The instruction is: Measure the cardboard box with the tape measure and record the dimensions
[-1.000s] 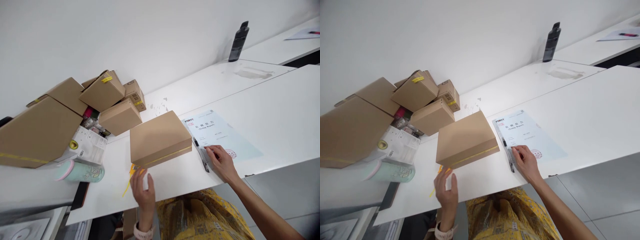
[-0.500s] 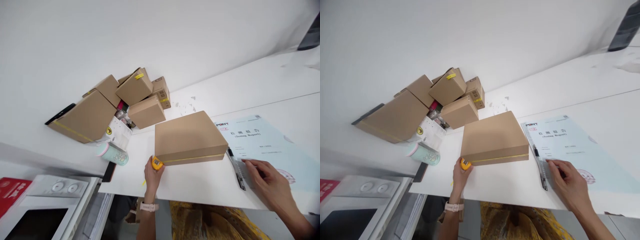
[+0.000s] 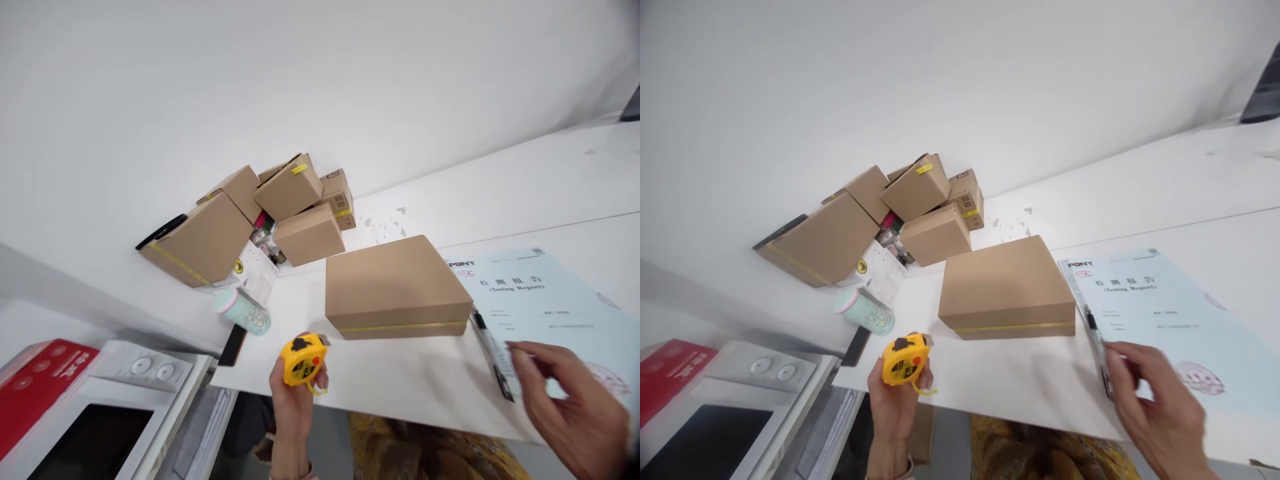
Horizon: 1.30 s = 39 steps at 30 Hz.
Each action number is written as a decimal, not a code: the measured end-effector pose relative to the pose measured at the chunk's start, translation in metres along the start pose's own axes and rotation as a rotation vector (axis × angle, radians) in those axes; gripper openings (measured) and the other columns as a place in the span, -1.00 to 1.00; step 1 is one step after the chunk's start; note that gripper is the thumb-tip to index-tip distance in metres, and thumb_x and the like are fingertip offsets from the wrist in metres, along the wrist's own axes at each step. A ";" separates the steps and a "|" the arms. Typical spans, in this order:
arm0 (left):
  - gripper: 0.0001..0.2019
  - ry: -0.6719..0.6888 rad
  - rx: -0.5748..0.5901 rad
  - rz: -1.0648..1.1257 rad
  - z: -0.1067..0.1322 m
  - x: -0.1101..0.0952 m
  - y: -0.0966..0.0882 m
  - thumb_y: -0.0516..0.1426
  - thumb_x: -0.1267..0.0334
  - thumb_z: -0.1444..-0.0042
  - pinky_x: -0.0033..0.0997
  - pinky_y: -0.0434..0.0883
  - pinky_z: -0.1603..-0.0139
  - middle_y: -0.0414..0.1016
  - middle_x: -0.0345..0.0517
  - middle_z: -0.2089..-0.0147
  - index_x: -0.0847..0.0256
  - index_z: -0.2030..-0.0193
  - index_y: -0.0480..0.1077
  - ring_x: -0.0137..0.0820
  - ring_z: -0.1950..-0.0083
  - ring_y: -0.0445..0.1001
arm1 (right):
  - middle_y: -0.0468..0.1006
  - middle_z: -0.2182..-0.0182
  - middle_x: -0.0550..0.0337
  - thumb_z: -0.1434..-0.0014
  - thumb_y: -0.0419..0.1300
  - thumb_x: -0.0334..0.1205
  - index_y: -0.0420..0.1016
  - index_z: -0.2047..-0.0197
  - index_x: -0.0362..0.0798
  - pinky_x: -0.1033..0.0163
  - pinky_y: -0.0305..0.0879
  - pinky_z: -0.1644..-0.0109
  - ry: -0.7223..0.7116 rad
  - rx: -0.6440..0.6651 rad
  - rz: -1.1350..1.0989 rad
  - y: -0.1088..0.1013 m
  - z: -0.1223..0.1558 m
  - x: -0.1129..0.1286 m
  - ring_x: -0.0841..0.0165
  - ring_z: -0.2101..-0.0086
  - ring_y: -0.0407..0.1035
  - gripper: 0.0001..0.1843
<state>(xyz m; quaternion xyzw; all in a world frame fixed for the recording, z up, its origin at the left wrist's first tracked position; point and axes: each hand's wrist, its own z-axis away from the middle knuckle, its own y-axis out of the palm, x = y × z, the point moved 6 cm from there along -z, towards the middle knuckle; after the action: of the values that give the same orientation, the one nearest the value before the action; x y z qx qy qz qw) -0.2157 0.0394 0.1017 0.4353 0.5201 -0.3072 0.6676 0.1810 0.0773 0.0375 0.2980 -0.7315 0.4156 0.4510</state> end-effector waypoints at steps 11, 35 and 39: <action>-0.38 -0.153 0.515 -0.006 0.016 0.001 0.108 0.22 -0.20 -0.12 -0.56 0.23 0.62 0.59 -0.05 0.30 0.22 -0.15 0.33 -0.39 0.51 0.50 | 0.29 0.53 0.29 -0.16 0.16 0.43 0.27 0.50 -0.01 0.30 -0.03 0.52 0.441 0.964 -0.711 0.090 0.023 0.128 0.47 0.56 0.05 -0.36; -0.42 -0.064 0.307 -0.199 -0.101 -0.057 0.074 0.13 -0.27 -0.09 -0.49 0.24 0.61 0.52 -0.06 0.55 0.34 0.27 0.50 -0.45 0.63 0.35 | 0.25 0.56 0.29 -0.04 0.38 0.21 0.31 0.52 0.01 0.25 0.11 0.49 0.265 0.500 -0.791 0.047 -0.142 0.105 0.43 0.52 0.08 -0.49; -0.47 -0.140 0.300 -0.265 -0.148 -0.059 0.052 0.11 -0.22 -0.18 -0.48 0.27 0.61 0.47 -0.13 0.59 0.32 0.29 0.49 -0.48 0.67 0.30 | 0.28 0.53 0.28 -0.08 0.31 0.32 0.29 0.52 0.00 0.22 0.17 0.43 0.151 0.538 -0.554 0.061 -0.160 0.080 0.42 0.50 0.10 -0.43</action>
<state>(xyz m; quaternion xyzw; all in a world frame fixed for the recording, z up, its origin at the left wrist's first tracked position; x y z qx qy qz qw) -0.2503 0.1923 0.1604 0.4353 0.4737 -0.4958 0.5833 0.1647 0.2416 0.1290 0.5601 -0.4531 0.4758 0.5045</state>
